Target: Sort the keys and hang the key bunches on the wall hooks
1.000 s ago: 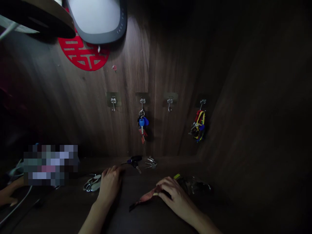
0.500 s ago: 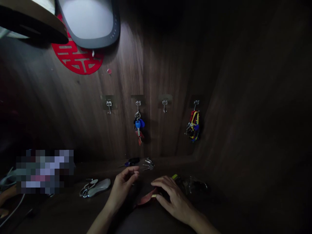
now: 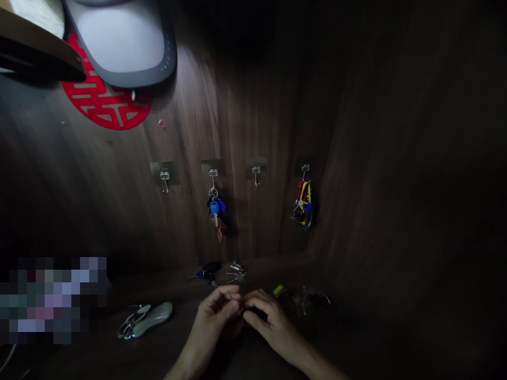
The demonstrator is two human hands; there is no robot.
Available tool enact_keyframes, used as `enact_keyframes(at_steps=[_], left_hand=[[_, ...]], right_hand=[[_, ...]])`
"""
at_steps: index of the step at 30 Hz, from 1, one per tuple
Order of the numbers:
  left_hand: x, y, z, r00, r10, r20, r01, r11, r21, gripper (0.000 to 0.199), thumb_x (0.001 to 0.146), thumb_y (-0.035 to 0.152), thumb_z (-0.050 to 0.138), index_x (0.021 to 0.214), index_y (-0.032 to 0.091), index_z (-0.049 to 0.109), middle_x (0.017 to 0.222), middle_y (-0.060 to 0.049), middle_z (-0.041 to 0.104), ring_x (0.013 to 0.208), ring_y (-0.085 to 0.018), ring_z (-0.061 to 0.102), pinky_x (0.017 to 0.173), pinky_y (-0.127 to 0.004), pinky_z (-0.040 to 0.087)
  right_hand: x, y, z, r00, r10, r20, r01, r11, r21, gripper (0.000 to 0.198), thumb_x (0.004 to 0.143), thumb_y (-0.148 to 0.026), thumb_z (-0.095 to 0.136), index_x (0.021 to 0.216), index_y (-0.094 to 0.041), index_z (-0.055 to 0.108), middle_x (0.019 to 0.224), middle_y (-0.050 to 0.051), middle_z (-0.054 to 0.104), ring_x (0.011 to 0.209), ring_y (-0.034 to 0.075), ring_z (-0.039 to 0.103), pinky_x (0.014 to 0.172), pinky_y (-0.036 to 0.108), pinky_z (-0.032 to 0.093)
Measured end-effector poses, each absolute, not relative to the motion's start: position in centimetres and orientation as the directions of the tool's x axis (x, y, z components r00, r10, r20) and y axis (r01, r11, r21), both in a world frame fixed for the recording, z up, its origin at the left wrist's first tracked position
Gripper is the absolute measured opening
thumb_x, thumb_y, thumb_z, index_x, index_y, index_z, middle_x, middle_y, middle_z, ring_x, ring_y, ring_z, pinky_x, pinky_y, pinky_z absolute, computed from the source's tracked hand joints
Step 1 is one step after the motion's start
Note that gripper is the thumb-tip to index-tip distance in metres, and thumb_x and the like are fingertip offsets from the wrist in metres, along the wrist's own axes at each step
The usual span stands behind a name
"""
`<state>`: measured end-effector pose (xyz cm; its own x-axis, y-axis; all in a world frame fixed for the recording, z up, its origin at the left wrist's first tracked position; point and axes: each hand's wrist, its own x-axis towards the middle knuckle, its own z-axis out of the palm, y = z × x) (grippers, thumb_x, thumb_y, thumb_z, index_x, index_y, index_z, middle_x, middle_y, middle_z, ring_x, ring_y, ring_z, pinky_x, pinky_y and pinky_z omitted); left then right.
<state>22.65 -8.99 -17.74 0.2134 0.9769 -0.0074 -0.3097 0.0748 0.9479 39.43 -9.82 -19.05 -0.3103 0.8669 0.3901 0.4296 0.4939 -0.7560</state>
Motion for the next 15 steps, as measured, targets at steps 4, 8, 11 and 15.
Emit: enact_keyframes(at_steps=[4,8,11,15], left_hand=[[22.6,-9.0,-17.9,0.215,0.977,-0.005,-0.276,0.066,0.959,0.038,0.062,0.042,0.078,0.092,0.021,0.068,0.086,-0.002,0.065,0.071,-0.014,0.060,0.067,-0.028,0.049],[22.0,-8.4,-18.2,0.181,0.983,0.020,-0.148,0.007,0.989,0.044,0.061,0.048,0.076,0.095,0.021,0.069,0.087,-0.002,0.067,0.076,-0.017,0.062,0.072,-0.028,0.050],[21.4,-7.7,-18.8,0.166,0.985,0.052,-0.009,-0.052,0.999,0.042,0.065,0.051,0.071,0.094,0.021,0.069,0.083,-0.001,0.068,0.081,-0.019,0.062,0.076,-0.027,0.048],[20.7,-7.0,-19.7,0.122,0.990,0.075,0.125,-0.091,0.988,0.039,0.068,0.053,0.066,0.091,0.021,0.069,0.079,0.000,0.068,0.080,-0.020,0.062,0.073,-0.025,0.048]], right_hand=[[39.6,-9.6,-18.9,-0.287,0.870,0.400,0.364,0.485,-0.795,0.020,0.087,-0.035,0.053,0.077,-0.021,0.062,0.084,0.002,0.065,0.086,0.018,0.059,0.082,0.032,0.044],[40.2,-9.5,-17.8,-0.209,0.909,0.360,0.286,0.409,-0.867,0.023,0.087,-0.039,0.052,0.077,-0.020,0.060,0.079,0.001,0.063,0.080,0.017,0.059,0.075,0.029,0.044],[40.9,-9.4,-16.8,-0.163,0.934,0.319,0.233,0.351,-0.907,0.026,0.086,-0.042,0.051,0.074,-0.020,0.057,0.070,-0.001,0.062,0.071,0.016,0.057,0.068,0.026,0.044],[42.4,-8.6,-15.3,-0.057,0.948,0.314,0.182,0.319,-0.930,0.027,0.083,-0.046,0.054,0.073,-0.020,0.054,0.060,-0.004,0.055,0.059,0.013,0.052,0.057,0.023,0.041]])
